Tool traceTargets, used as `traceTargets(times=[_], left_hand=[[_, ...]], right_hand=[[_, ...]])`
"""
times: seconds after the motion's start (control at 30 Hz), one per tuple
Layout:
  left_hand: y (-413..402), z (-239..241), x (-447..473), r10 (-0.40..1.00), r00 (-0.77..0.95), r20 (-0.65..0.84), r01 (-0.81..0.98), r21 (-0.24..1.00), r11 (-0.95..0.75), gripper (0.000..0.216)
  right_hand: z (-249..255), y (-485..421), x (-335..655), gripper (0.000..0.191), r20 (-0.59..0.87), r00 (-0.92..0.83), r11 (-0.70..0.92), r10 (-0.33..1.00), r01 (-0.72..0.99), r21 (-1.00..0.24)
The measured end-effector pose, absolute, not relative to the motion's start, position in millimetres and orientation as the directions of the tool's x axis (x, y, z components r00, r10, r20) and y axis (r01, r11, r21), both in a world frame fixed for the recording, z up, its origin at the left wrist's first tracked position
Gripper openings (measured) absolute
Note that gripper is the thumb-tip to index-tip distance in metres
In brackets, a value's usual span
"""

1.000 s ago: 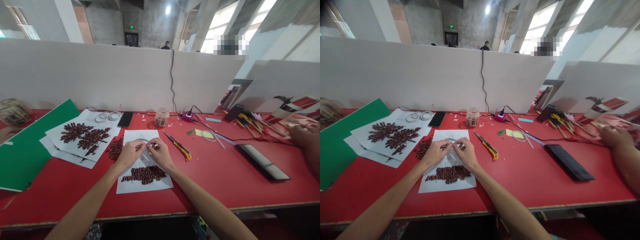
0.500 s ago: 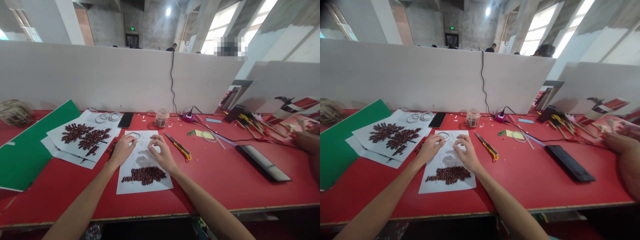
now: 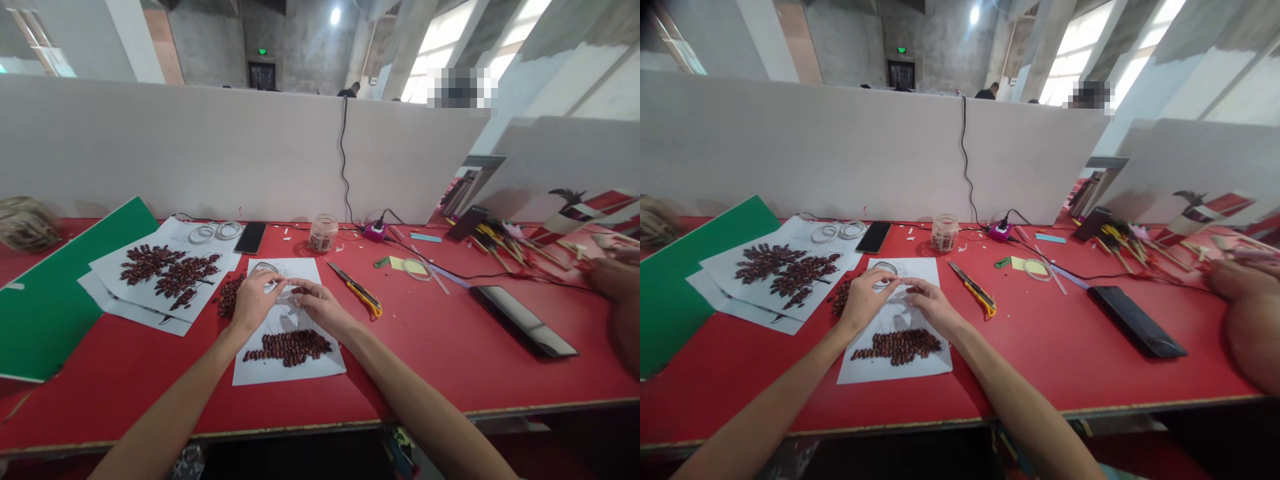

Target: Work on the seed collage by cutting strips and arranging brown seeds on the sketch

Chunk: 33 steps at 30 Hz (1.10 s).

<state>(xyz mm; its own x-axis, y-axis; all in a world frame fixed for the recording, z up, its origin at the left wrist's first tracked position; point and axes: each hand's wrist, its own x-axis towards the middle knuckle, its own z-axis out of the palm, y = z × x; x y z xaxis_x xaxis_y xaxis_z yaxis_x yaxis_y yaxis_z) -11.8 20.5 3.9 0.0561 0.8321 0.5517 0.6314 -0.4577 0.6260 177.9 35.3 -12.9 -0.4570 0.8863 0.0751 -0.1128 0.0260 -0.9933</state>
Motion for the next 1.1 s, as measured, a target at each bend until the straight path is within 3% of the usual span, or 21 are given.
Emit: traceTargets(times=[0.17, 0.3, 0.4, 0.6, 0.73, 0.87, 1.1], left_hand=[[20.7, 3.5, -12.0, 0.853, 0.062, 0.518, 0.615, 0.654, -0.442, 0.013], [22.3, 1.6, -10.3, 0.915, 0.059, 0.4, 0.458, 0.803, -0.38, 0.018], [23.1, 0.8, -10.5, 0.943, 0.086, 0.322, 0.379, 0.865, -0.33, 0.023], [23.2, 1.2, -10.7, 0.951, 0.162, 0.262, 0.324, 0.896, -0.302, 0.025], [24.4, -4.8, -8.9, 0.952, 0.197, 0.234, 0.271, 0.92, -0.282, 0.026], [25.9, -14.2, -8.3, 0.979, 0.121, 0.165, 0.236, 0.953, -0.19, 0.03], [25.0, -18.6, -7.0, 0.959, 0.174, 0.225, 0.364, 0.89, -0.276, 0.02]], right_hand=[[-11.8, 36.5, 177.4, 0.04, 0.01, -0.467, -0.085, 0.884, -0.182, -0.98], [-13.4, 38.9, 178.5, 0.046, 0.093, -0.326, 0.069, 0.941, -0.085, -0.994], [-12.3, 40.0, 181.0, 0.033, 0.168, -0.257, 0.182, 0.952, 0.03, -0.983], [-5.0, 36.8, 180.1, 0.027, 0.137, -0.264, 0.165, 0.955, 0.089, -0.982], [-2.4, 33.8, 183.0, 0.032, 0.039, -0.272, 0.066, 0.961, 0.09, -0.994], [5.7, 23.9, 201.1, 0.041, -0.131, -0.306, -0.115, 0.943, 0.07, -0.991], [20.8, 9.9, 224.1, 0.039, -0.454, -0.496, -0.453, 0.74, 0.131, -0.882]])
